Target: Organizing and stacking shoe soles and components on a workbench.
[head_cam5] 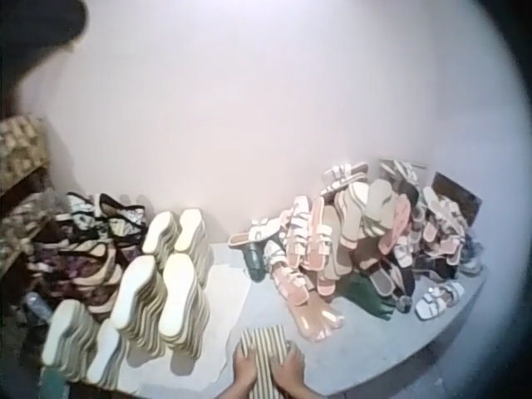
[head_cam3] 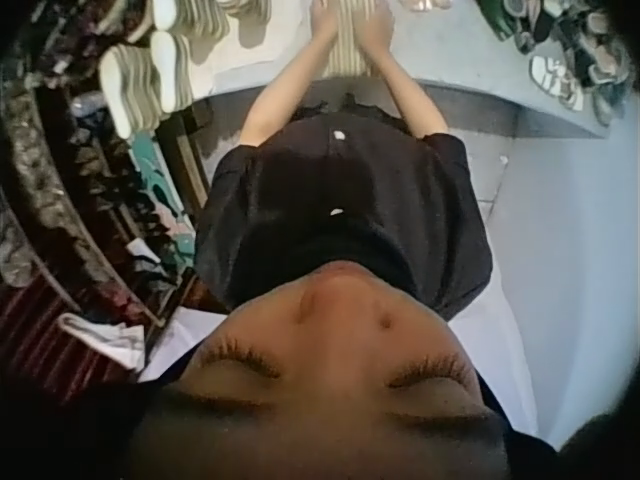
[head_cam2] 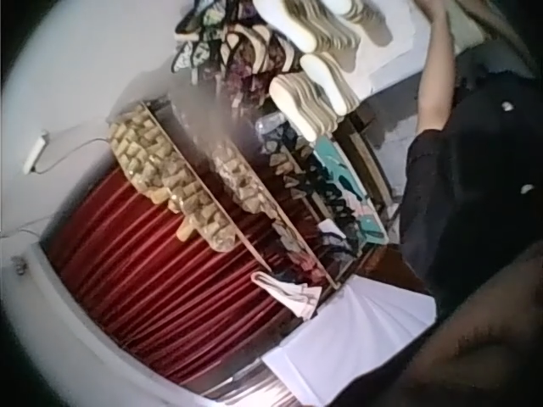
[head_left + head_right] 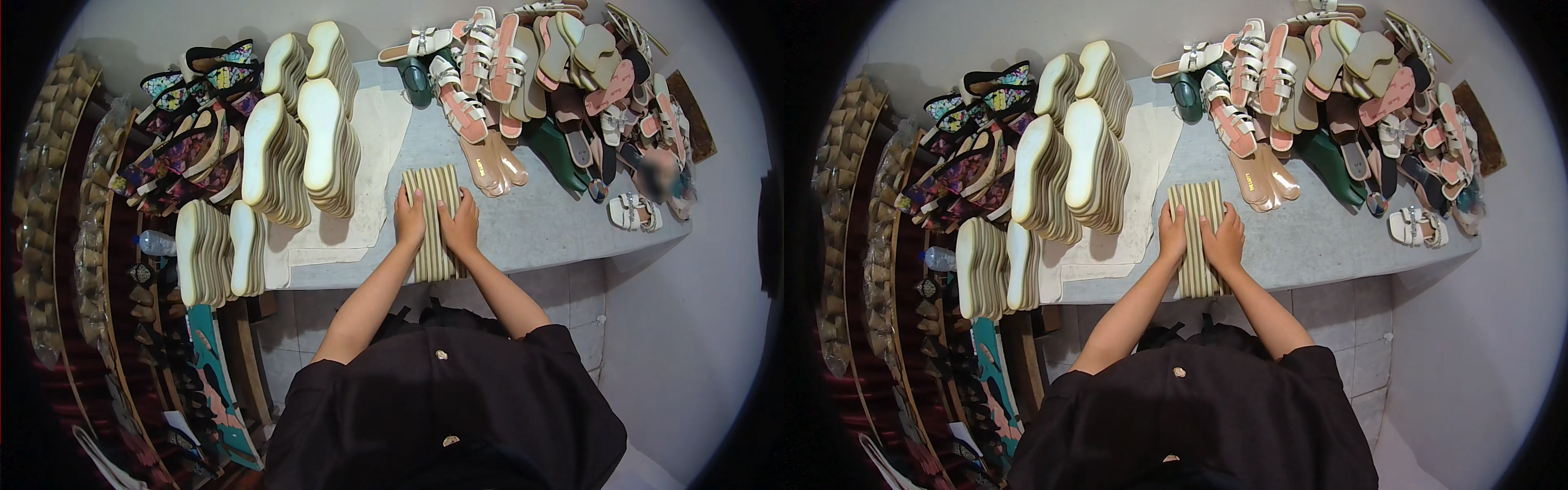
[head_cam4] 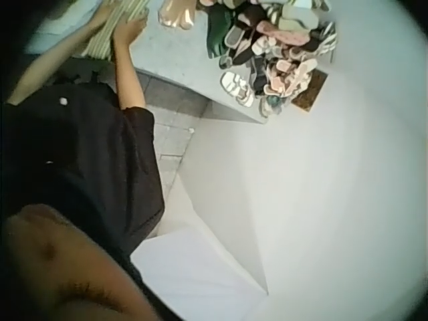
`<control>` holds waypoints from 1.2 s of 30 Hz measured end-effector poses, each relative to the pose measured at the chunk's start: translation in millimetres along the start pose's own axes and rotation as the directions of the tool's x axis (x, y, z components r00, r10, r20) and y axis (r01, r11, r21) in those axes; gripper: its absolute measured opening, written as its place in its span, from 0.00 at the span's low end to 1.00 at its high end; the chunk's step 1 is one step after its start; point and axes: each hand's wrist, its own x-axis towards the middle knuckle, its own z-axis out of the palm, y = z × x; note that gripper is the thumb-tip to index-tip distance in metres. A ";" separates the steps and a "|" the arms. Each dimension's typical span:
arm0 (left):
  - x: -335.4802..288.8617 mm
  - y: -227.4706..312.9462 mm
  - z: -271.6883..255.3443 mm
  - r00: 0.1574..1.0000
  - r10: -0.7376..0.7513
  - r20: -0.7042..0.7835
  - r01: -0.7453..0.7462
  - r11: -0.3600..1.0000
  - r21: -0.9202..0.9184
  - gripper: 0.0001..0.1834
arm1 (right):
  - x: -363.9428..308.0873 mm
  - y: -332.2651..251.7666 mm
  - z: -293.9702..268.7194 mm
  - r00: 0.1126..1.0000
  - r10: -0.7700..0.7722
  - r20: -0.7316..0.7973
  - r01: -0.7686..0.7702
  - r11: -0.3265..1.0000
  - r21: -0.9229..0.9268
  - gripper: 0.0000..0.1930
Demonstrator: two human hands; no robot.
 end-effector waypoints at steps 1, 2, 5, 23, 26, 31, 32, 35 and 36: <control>4.5 -7.4 -0.8 1.000 -0.001 -0.004 0.001 1.000 0.003 0.32 | 0.5 0.5 2.1 1.000 0.021 0.008 -0.022 0.993 0.115 0.32; 7.6 -13.6 -4.9 0.999 -0.038 -0.011 0.037 0.997 -0.063 0.31 | -1.3 -5.9 1.6 1.000 0.006 0.013 -0.008 0.993 0.117 0.32; -2.1 11.0 -6.5 0.983 -0.144 0.113 0.178 0.890 -0.419 0.29 | -3.8 -12.3 -14.5 0.998 0.010 0.058 -0.009 1.000 -0.006 0.38; -90.6 143.9 -98.0 0.568 0.372 0.734 -0.343 0.918 -0.200 0.33 | -6.4 -51.0 -101.6 0.947 0.091 0.309 -0.321 0.350 0.880 0.43; -99.8 175.2 -167.7 0.514 0.620 0.593 -0.513 0.776 -0.367 0.28 | -12.9 -124.6 -124.2 0.932 -0.009 0.362 -0.357 0.151 0.922 0.38; -132.7 166.6 -306.7 0.623 0.782 -0.013 -0.777 0.616 -0.129 0.26 | -36.1 -188.4 -94.1 0.785 -0.369 0.498 -0.366 0.372 0.853 0.46; -142.5 167.5 -329.5 0.599 0.778 -0.192 -0.793 0.610 -0.003 0.26 | -45.5 -207.4 -80.8 0.756 -0.376 0.536 -0.441 0.313 0.841 0.42; -158.5 153.5 -404.4 0.551 0.667 -0.502 -0.619 0.730 0.290 0.22 | -79.7 -270.4 -26.7 0.607 -0.360 0.708 -0.601 0.375 0.706 0.44; -158.6 150.3 -426.4 0.533 0.657 -0.533 -0.515 0.751 0.412 0.20 | -91.9 -284.6 -2.8 0.581 -0.373 0.724 -0.640 0.340 0.689 0.43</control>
